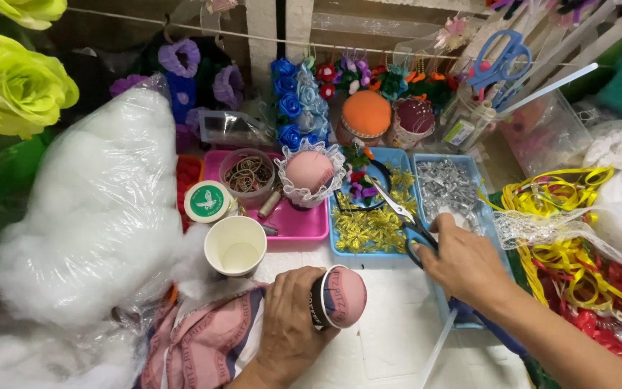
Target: Trimming excess fabric from a decorative ball and carefully tucking the edges into a small cup to finish the ornament.
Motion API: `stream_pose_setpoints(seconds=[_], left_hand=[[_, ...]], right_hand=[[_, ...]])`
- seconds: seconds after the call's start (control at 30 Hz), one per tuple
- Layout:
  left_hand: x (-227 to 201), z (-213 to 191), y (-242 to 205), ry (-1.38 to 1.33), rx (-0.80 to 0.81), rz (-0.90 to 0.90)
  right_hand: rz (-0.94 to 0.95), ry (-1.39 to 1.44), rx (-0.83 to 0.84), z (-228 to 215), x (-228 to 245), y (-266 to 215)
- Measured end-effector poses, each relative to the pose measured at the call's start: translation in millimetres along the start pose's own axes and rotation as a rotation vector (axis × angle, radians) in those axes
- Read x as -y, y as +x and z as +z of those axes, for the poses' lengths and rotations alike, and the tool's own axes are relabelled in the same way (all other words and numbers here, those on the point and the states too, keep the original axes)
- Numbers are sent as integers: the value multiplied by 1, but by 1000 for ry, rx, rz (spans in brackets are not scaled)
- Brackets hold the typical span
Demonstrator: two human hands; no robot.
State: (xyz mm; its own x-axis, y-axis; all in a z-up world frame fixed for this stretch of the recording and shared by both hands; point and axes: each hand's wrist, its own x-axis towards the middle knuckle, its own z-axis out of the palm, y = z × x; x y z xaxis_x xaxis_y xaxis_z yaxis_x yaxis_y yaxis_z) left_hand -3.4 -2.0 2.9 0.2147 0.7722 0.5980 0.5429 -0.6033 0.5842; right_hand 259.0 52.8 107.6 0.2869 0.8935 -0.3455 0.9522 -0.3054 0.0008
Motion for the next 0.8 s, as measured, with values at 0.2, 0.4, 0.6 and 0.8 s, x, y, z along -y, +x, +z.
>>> stream_pose_setpoints(seconds=[0.2, 0.4, 0.6, 0.8], left_hand=[[1, 2, 0, -13, 21, 33], [5, 3, -3, 47, 71, 28], [5, 5, -4, 52, 95, 38], [3, 5, -5, 76, 107, 78]], right_hand=[[7, 16, 70, 10, 19, 8], [-127, -173, -2, -1, 14, 2], [-960, 162, -132, -15, 31, -66], [-1022, -41, -242, 10, 44, -71]])
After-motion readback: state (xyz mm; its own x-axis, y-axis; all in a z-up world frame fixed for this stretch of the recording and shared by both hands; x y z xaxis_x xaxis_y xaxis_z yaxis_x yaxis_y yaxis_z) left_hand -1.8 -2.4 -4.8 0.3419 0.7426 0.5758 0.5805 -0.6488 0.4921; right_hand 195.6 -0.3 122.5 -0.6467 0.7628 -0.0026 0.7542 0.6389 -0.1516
